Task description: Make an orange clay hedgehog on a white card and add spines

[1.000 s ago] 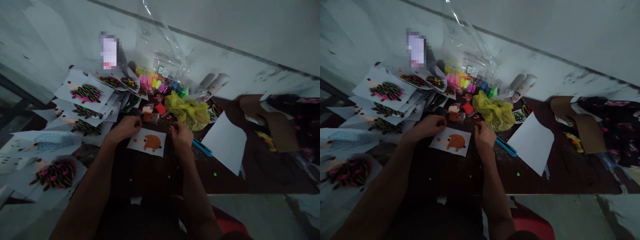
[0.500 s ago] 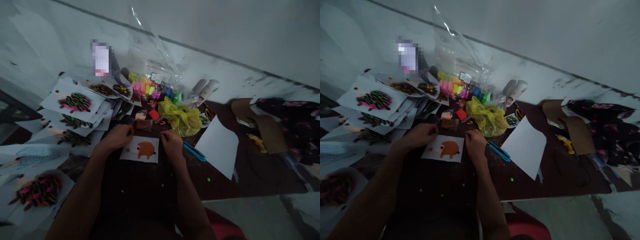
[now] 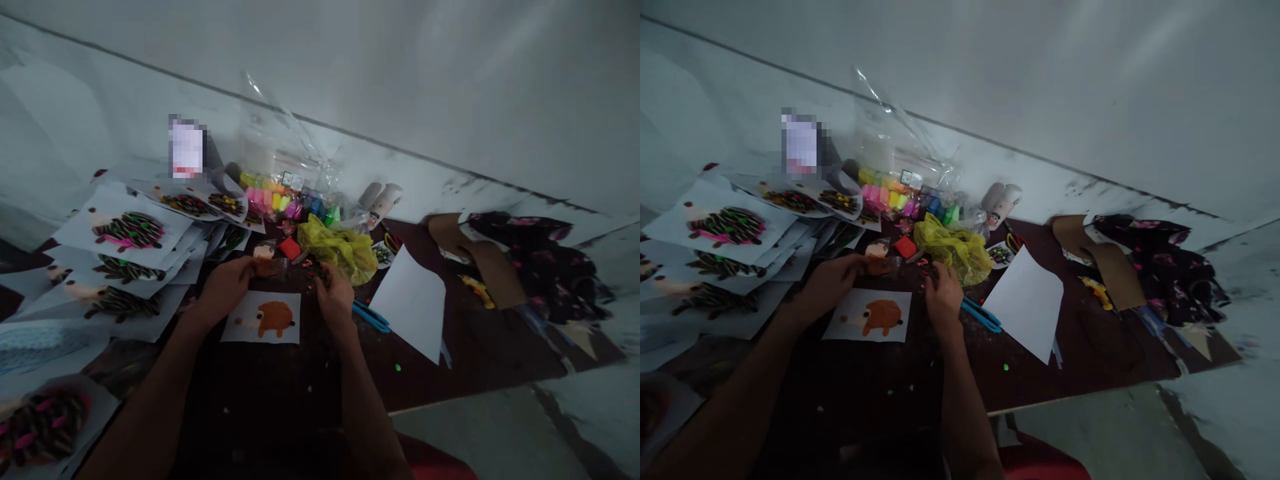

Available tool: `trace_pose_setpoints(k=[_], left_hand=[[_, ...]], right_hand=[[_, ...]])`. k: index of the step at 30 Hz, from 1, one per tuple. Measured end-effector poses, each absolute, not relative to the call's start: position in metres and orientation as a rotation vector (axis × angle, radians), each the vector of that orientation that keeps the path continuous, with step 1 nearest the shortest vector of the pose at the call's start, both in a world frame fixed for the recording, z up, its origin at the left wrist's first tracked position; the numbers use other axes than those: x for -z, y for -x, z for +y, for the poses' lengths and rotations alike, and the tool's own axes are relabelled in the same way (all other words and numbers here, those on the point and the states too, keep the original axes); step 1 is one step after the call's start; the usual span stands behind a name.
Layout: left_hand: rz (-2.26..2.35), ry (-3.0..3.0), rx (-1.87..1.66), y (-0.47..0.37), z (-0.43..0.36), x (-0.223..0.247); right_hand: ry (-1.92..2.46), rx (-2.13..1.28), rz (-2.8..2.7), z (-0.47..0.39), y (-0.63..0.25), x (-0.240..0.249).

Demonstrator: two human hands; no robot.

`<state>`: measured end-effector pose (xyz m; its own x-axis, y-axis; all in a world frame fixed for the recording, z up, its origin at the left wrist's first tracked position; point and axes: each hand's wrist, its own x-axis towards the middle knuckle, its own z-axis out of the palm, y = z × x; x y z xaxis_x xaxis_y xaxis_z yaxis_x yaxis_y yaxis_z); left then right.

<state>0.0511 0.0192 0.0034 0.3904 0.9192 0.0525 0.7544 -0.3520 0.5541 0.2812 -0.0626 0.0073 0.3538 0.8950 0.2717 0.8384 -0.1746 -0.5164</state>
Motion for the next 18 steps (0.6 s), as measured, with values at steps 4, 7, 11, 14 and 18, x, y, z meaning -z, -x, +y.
trace_pose_setpoints(k=[4,7,11,14,18], left_hand=[[1.382,-2.189,-0.676,-0.056,0.017,-0.001],[1.207,-2.210,-0.691,-0.061,0.014,0.002],[1.077,-2.345,-0.499,-0.066,0.012,0.010],[1.081,-2.414,-0.370,-0.069,0.012,0.014],[1.082,-2.423,-0.352,-0.070,0.014,0.015]], right_hand=[[2.154,-0.130,-1.389,-0.063,-0.294,-0.025],[2.196,-0.080,-1.385,-0.068,-0.302,-0.035],[2.295,-0.192,-1.475,-0.081,-0.306,-0.041],[2.378,-0.272,-1.525,-0.089,-0.300,-0.042],[2.532,-0.333,-1.625,-0.089,-0.283,-0.038]])
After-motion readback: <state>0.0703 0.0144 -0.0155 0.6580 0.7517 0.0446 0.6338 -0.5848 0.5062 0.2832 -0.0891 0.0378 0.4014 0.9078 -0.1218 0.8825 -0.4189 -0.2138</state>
